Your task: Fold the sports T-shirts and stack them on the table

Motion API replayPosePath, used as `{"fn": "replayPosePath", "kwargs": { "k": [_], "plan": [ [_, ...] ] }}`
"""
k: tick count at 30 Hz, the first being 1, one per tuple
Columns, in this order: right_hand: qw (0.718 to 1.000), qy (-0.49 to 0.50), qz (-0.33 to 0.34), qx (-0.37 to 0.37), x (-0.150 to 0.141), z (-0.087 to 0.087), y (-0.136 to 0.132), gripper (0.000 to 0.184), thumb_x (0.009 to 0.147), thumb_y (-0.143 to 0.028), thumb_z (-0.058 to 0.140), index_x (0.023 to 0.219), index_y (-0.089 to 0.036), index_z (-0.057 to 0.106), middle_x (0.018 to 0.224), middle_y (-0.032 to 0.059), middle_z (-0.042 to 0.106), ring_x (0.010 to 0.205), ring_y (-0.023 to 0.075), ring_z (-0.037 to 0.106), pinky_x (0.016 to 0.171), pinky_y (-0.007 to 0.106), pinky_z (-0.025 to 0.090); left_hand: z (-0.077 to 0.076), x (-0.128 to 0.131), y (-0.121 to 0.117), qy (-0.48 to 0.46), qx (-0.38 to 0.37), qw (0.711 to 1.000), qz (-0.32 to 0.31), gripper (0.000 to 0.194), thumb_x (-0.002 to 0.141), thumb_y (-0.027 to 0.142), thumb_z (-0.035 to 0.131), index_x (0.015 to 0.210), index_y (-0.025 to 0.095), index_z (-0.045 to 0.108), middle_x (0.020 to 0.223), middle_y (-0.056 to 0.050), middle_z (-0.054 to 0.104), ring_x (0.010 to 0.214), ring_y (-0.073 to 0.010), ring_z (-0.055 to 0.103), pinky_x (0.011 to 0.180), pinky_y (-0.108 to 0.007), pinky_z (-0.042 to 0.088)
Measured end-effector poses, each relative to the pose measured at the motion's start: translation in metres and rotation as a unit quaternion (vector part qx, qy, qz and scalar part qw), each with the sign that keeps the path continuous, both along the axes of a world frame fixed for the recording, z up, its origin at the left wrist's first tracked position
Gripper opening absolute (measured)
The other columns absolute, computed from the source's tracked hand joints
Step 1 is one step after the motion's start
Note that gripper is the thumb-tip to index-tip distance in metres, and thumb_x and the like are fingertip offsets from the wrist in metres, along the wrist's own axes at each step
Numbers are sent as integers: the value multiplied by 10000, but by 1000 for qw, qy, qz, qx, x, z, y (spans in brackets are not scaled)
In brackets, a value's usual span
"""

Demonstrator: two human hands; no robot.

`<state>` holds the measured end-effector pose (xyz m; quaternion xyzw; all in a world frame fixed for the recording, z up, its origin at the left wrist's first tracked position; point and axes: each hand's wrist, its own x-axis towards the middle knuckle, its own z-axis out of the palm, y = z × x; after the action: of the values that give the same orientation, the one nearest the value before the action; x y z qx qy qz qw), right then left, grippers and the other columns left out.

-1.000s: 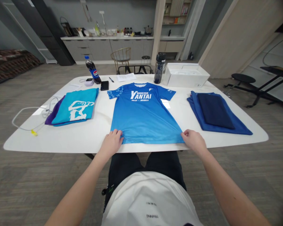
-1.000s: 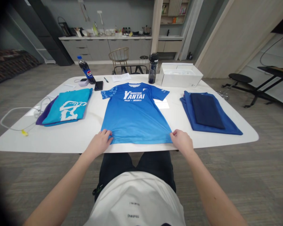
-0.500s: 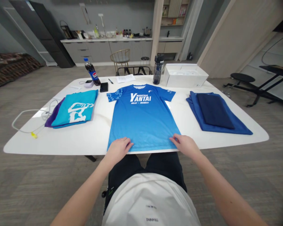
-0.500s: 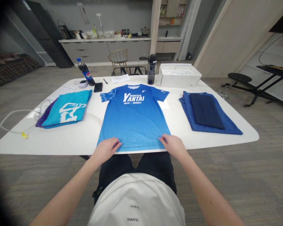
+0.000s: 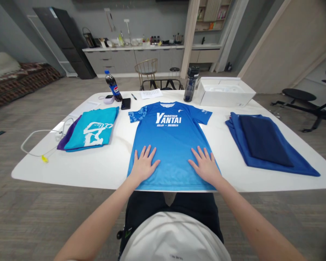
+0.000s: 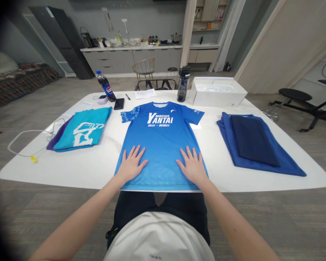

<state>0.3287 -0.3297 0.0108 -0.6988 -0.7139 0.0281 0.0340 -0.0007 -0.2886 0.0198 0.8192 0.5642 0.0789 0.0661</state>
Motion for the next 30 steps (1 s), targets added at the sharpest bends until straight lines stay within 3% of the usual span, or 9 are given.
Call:
{"fn": "replayPosePath", "kwargs": {
  "k": [2,4,8,12,14,18,21,26,30],
  "plan": [
    [1000,-1,-8,-9,1,3,-6,707,1024,-651,326,1623,-276,342,1689,110,275,1535,418,237,1197,668,215,3,3,-10,-7,2,1000,4,683,1001,641,378,1597,307,361,1675,-114,313,1540,-381,266,1214,-699,137],
    [1000,12,8,-12,-6,13,8,699,1023,-660,319,1610,-284,370,1679,115,299,1530,422,247,1172,716,221,11,14,0,-19,8,1000,-2,662,1005,622,388,1589,309,373,1666,-115,332,1530,-370,293,1221,-676,159],
    [991,68,115,0,-37,34,81,617,1052,-611,303,1605,-342,358,1702,55,248,1563,350,189,1194,716,179,25,50,73,-35,24,996,-76,604,1045,538,333,1606,313,337,1700,-54,265,1573,-285,217,1271,-547,171],
    [990,86,102,-41,-52,30,138,602,1062,-602,256,1602,-359,362,1700,52,256,1561,365,186,1172,761,142,16,70,133,-15,-9,994,-104,634,1044,559,325,1615,283,326,1702,-61,253,1582,-296,186,1273,-577,146],
    [995,71,38,-54,-45,21,142,620,1054,-622,239,1609,-365,344,1704,62,241,1558,403,167,1141,800,129,8,67,134,-9,-28,994,-102,643,1036,589,326,1609,299,338,1697,-54,268,1577,-298,203,1273,-581,142],
    [994,29,-92,-48,-13,10,127,708,1033,-660,219,1643,-304,277,1710,129,195,1549,448,151,1136,791,146,7,52,110,-16,-24,996,-88,643,1020,621,346,1595,335,361,1684,-45,307,1569,-294,235,1274,-569,152],
    [993,19,-109,-34,-2,12,134,769,1020,-685,206,1629,-231,330,1688,176,243,1537,458,185,1142,775,163,15,50,117,-31,-14,997,-66,613,1030,592,337,1574,319,404,1660,-72,360,1540,-298,309,1264,-570,194],
    [998,49,36,30,-12,21,204,648,1053,-602,248,1612,-290,347,1707,79,230,1570,345,150,1199,700,146,24,48,208,-54,47,997,-5,595,1053,467,319,1594,227,373,1701,-104,249,1574,-300,213,1271,-523,196],
    [997,76,-20,5,15,17,251,626,1061,-581,209,1615,-315,331,1715,48,205,1568,333,166,1192,701,182,18,11,268,-40,18,995,91,655,1045,464,340,1614,142,301,1698,-182,215,1567,-339,219,1237,-536,253]
  ]
}}
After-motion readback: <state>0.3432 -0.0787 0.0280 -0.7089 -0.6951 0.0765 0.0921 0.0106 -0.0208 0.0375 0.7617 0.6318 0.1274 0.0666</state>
